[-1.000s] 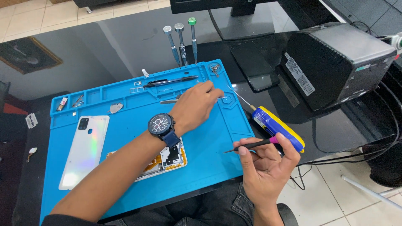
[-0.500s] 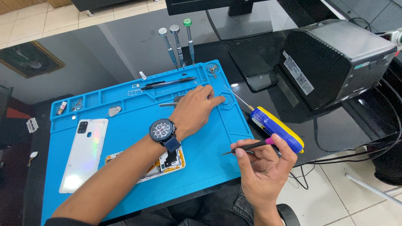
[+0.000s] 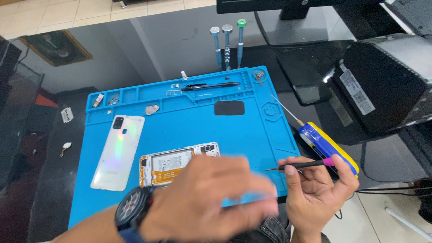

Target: The person uses a small screwdriver to remove screws from the internal frame of a disassembled smartphone. They then use tweezers to carefully lift and remove a small metal bracket from the device's interior.

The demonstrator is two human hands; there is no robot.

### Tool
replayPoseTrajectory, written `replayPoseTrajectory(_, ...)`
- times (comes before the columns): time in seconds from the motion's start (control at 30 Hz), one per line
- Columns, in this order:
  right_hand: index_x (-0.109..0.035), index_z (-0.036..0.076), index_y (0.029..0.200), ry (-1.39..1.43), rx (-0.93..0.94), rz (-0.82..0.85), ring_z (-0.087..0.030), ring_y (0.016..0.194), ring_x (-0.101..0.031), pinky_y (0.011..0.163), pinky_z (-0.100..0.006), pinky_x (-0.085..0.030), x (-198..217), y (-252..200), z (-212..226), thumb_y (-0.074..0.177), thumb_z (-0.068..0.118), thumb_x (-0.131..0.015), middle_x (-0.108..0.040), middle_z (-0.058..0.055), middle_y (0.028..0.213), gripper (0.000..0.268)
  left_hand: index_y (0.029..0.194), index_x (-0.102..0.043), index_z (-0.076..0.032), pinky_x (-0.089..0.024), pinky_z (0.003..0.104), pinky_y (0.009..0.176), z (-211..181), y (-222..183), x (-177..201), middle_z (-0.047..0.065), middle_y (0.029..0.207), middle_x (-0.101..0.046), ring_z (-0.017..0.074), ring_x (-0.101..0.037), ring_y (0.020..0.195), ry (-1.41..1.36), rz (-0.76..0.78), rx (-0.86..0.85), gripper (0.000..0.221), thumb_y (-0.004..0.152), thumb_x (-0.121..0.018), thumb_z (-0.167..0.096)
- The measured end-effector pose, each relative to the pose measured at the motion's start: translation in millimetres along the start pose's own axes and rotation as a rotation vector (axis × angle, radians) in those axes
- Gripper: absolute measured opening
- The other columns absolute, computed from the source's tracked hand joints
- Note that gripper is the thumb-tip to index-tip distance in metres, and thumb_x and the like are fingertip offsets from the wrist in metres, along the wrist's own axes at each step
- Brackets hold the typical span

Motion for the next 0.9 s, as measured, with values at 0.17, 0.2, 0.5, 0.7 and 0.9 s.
replayPoseTrajectory(0.17,-0.02,0.013,0.144,-0.105,0.019,0.026,-0.039,0.077,-0.067,0.075,-0.043,-0.06,-12,-3,13,0.103,-0.018,-0.059,-0.06,-0.041,0.099,0.064,0.104,-0.065,-0.012,-0.046,0.035,0.062,-7,-36,33,0.005,0.078,-0.056,0.0215,-0.058,0.068,0.001,-0.008,0.037,0.017,0.104,-0.057,-0.026)
replayPoseTrajectory(0.2,-0.019,0.013,0.145,-0.131,0.03,0.035,-0.041,0.076,-0.066,0.074,-0.045,-0.059,-16,-4,17,0.105,-0.021,-0.057,-0.058,-0.043,0.099,0.066,0.104,-0.065,-0.011,-0.046,0.036,0.063,-10,-45,41,0.006,0.079,-0.056,0.0218,-0.058,0.07,0.002,-0.015,0.045,0.017,0.104,-0.056,-0.026)
replayPoseTrajectory(0.5,-0.014,0.01,0.171,-0.235,0.086,0.098,-0.054,0.101,-0.064,0.099,-0.063,-0.06,-23,-20,12,0.124,-0.029,-0.054,-0.054,-0.05,0.122,0.073,0.106,-0.059,-0.006,-0.048,0.037,0.07,-35,-97,76,0.009,0.088,-0.052,0.0244,-0.058,0.081,-0.093,-0.015,0.001,0.026,0.111,-0.041,-0.023)
replayPoseTrajectory(0.7,-0.018,0.009,0.159,-0.225,0.176,0.147,-0.051,0.09,-0.064,0.093,-0.058,-0.059,-48,-20,37,0.115,-0.029,-0.053,-0.056,-0.048,0.112,0.068,0.106,-0.055,-0.003,-0.049,0.039,0.075,-50,-105,83,0.011,0.094,-0.05,0.0262,-0.059,0.089,-0.198,0.045,-0.081,0.033,0.116,-0.03,-0.022)
replayPoseTrajectory(0.9,-0.024,0.006,0.134,-0.077,0.226,0.391,-0.039,0.093,-0.079,0.074,-0.032,-0.066,-101,-10,46,0.094,-0.018,-0.064,-0.052,-0.021,0.087,0.062,0.069,-0.042,-0.013,-0.028,0.036,0.052,88,-90,121,0.0,0.061,-0.04,0.0162,-0.037,0.054,0.53,-0.254,0.078,0.045,0.108,-0.05,-0.034)
Point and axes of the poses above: each hand's wrist, its own y-axis towards the middle knuckle, its own x-axis out of the back of the hand, z = x × y, the point moved 9 cm from there along y, towards the middle knuckle
